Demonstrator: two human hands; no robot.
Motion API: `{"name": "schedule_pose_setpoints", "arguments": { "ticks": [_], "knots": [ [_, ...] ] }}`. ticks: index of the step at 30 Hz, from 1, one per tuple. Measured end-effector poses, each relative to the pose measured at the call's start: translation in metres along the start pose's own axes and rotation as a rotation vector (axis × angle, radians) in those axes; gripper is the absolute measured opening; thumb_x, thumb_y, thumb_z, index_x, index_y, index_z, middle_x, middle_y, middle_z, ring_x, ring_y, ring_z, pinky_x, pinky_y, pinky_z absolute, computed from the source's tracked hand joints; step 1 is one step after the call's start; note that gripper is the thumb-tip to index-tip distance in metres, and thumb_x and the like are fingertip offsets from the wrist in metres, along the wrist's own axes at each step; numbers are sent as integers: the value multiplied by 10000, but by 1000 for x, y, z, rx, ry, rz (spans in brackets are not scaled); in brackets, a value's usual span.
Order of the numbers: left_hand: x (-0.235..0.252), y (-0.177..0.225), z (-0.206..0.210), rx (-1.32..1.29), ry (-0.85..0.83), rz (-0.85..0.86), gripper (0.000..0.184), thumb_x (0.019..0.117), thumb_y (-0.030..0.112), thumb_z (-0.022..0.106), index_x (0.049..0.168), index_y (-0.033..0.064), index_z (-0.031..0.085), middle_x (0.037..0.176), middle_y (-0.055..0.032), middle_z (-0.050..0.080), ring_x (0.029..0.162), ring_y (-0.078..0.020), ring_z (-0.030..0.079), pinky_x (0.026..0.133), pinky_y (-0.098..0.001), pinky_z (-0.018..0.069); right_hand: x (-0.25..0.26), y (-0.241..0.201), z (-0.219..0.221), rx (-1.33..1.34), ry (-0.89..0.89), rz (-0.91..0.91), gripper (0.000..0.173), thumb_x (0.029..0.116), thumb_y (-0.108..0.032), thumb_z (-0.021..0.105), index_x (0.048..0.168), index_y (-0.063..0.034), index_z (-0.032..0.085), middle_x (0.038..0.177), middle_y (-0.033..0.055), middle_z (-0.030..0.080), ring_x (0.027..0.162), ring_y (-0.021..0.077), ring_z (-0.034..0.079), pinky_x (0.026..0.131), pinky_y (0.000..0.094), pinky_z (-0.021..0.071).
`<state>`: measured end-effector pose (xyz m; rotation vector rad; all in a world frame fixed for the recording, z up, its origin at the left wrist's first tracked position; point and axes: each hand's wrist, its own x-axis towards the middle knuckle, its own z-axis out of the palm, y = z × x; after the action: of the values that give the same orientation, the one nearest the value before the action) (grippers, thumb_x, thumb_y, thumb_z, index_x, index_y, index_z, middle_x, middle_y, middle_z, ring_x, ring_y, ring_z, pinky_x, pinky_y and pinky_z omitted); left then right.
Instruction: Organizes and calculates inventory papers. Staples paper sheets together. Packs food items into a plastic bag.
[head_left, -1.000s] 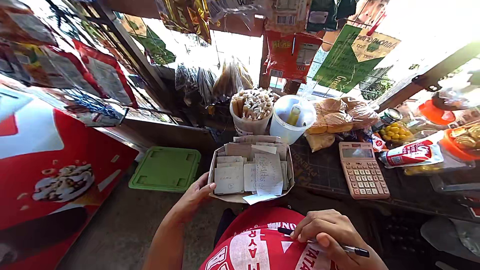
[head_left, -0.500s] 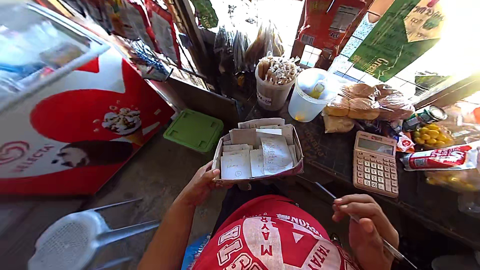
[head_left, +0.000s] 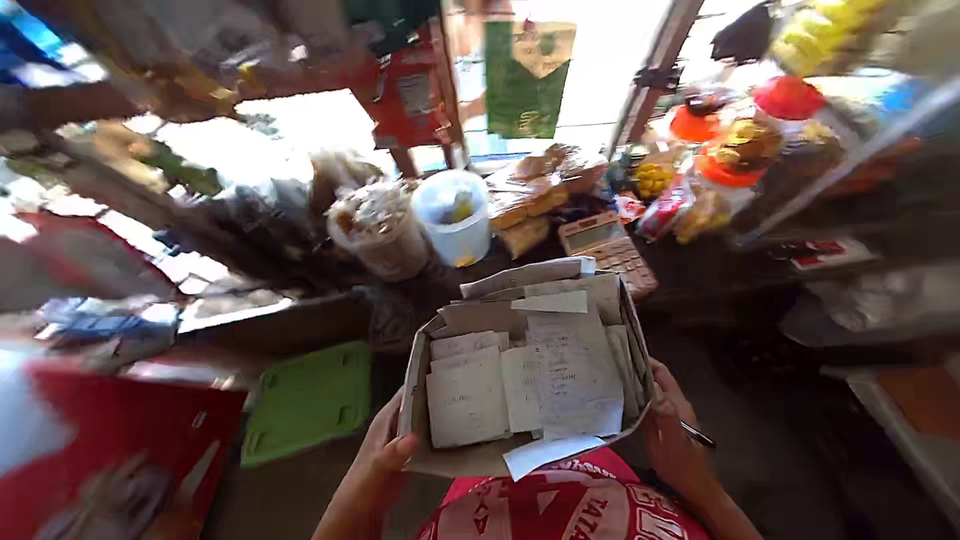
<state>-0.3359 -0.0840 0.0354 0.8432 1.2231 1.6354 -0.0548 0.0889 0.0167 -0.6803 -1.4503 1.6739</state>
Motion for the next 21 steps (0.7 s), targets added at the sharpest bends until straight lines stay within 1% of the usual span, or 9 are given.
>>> {"name": "schedule_pose_setpoints", "arguments": {
  "ticks": [2,6,9,11,13,16,17,19,21],
  "knots": [
    [22,-2,3,13,-133,-22,629,804,580,771,1343,290,626,1222,116,726,1106,-12,681,946,-254,584,-15,-2,2,259,113,26,702,1000,-587,508,1507,-116,385,1312,-87,661,1011,61,715,768,270,644],
    [66,-21,19,-31,-418,-67,510,857,505,753,1337,382,630,1255,165,708,1147,26,653,969,-227,562,-41,-1,8,691,432,-52,569,896,-589,660,1291,-185,597,1077,-14,762,926,117,747,763,308,631],
    [94,-47,62,-66,-512,-160,572,833,511,779,1355,345,617,1243,138,717,1135,-7,669,967,-268,576,-65,10,-16,801,463,-186,540,922,-648,582,1245,-233,708,1110,25,768,963,166,751,784,354,631],
    [106,-61,108,6,-508,-209,784,756,568,826,1402,244,522,1237,106,710,1123,-49,679,950,-311,592,-79,13,-34,707,533,-242,564,929,-656,564,1340,-273,615,1182,20,757,1010,191,752,811,374,633],
    [115,-78,163,61,-541,-241,986,702,613,844,1453,137,418,1236,72,702,1111,-78,688,924,-328,609,-91,11,-56,580,654,-272,654,940,-590,613,1453,-240,409,1237,18,725,1036,211,744,847,394,634],
    [118,-109,250,118,-606,-278,1147,653,653,854,1449,21,322,1215,31,687,1070,-100,706,863,-347,644,-100,-3,-103,366,857,-201,984,971,-463,669,1564,-53,0,1312,40,633,1105,169,703,909,390,622],
    [119,-124,280,114,-632,-279,1175,638,660,860,1441,2,309,1205,22,684,1057,-100,708,852,-340,645,-100,-12,-123,327,927,-152,1018,984,-385,675,1563,-8,-73,1299,63,608,1090,152,700,898,367,626],
    [116,-155,332,83,-693,-255,1150,639,628,879,1410,2,299,1181,23,686,1038,-85,712,858,-314,640,-97,-31,-163,303,1100,-15,947,986,-238,644,1569,-8,-66,1244,114,589,1009,137,707,796,315,632],
    [109,-182,378,100,-765,-202,1154,691,584,865,1431,-38,235,1225,5,644,1082,-50,680,905,-266,612,-97,-45,-204,306,1247,63,922,985,-218,658,1600,-39,-5,1361,184,554,1050,169,681,794,322,607]
  ]
}}
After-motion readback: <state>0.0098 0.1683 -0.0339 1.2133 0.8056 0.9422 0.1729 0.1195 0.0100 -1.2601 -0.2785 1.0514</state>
